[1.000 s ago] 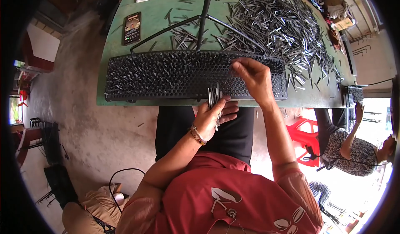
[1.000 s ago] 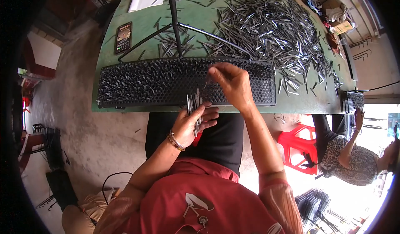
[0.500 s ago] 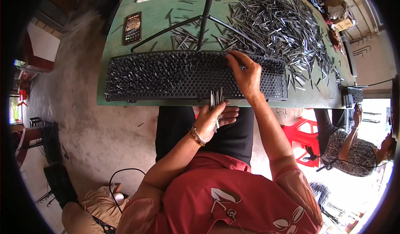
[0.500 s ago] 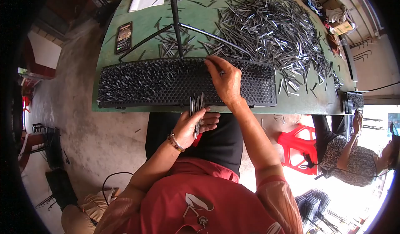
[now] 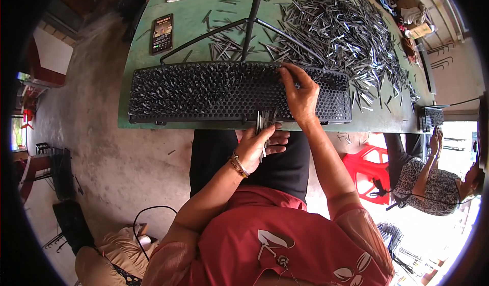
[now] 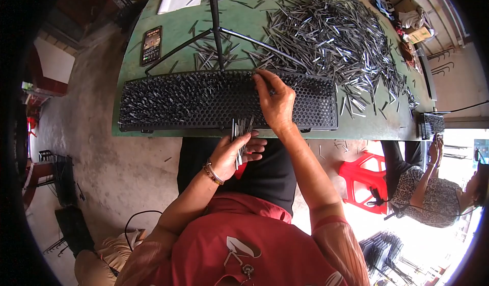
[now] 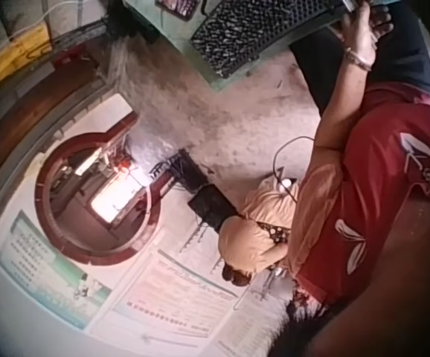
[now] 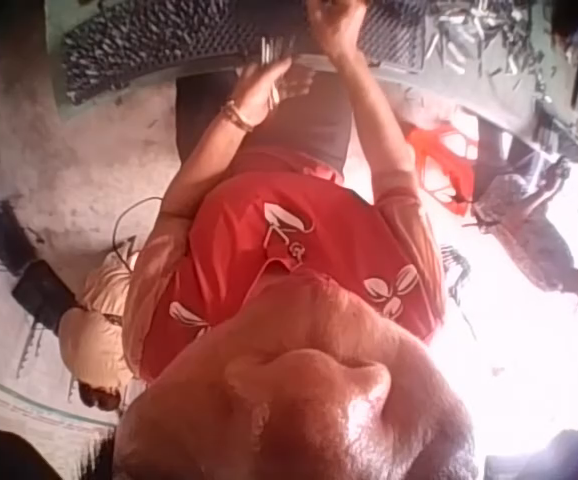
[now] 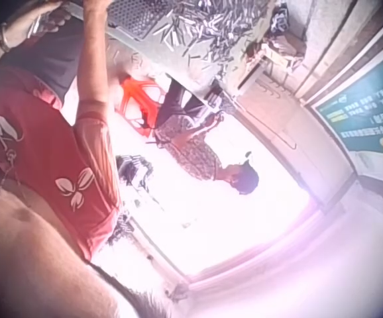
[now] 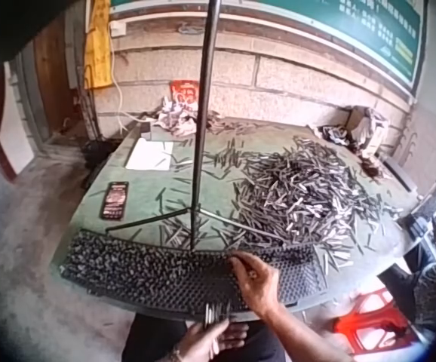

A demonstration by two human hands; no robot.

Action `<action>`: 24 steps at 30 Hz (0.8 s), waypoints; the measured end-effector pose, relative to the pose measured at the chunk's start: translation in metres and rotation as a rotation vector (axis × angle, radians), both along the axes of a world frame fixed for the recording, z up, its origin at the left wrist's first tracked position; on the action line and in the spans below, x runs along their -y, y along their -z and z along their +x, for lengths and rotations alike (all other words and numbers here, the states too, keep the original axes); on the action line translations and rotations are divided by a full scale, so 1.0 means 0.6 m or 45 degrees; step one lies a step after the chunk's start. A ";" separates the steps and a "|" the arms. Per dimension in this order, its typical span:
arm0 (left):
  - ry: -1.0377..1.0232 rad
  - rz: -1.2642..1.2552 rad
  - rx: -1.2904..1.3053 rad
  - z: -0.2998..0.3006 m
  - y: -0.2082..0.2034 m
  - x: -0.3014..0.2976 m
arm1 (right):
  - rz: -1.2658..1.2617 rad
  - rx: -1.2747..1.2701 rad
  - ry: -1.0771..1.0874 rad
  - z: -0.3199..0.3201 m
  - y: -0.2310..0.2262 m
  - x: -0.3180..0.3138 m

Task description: Sorting and inserting thin metal pins into a black plastic organizer rack.

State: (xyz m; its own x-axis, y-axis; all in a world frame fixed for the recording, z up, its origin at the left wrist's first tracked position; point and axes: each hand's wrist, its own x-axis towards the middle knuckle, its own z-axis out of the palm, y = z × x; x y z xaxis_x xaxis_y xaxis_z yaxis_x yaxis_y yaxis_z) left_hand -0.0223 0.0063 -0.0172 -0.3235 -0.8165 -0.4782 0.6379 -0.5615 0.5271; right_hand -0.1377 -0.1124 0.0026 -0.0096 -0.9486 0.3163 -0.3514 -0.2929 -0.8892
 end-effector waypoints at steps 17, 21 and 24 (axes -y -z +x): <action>0.010 -0.003 -0.021 0.004 0.004 0.001 | -0.310 -0.412 -0.419 -0.026 -0.034 0.025; 0.010 0.013 -0.040 0.004 0.005 0.002 | -0.316 -0.409 -0.551 -0.043 -0.029 0.036; 0.016 0.026 -0.047 0.004 0.003 0.003 | -0.370 -0.494 -0.632 -0.049 -0.037 0.041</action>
State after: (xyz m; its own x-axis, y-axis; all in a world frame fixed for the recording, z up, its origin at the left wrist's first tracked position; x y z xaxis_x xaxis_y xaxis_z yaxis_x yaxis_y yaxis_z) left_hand -0.0198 0.0043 -0.0191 -0.3511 -0.8025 -0.4824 0.6496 -0.5798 0.4918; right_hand -0.1672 -0.1371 0.0250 0.5689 -0.6875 0.4512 -0.3906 -0.7088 -0.5874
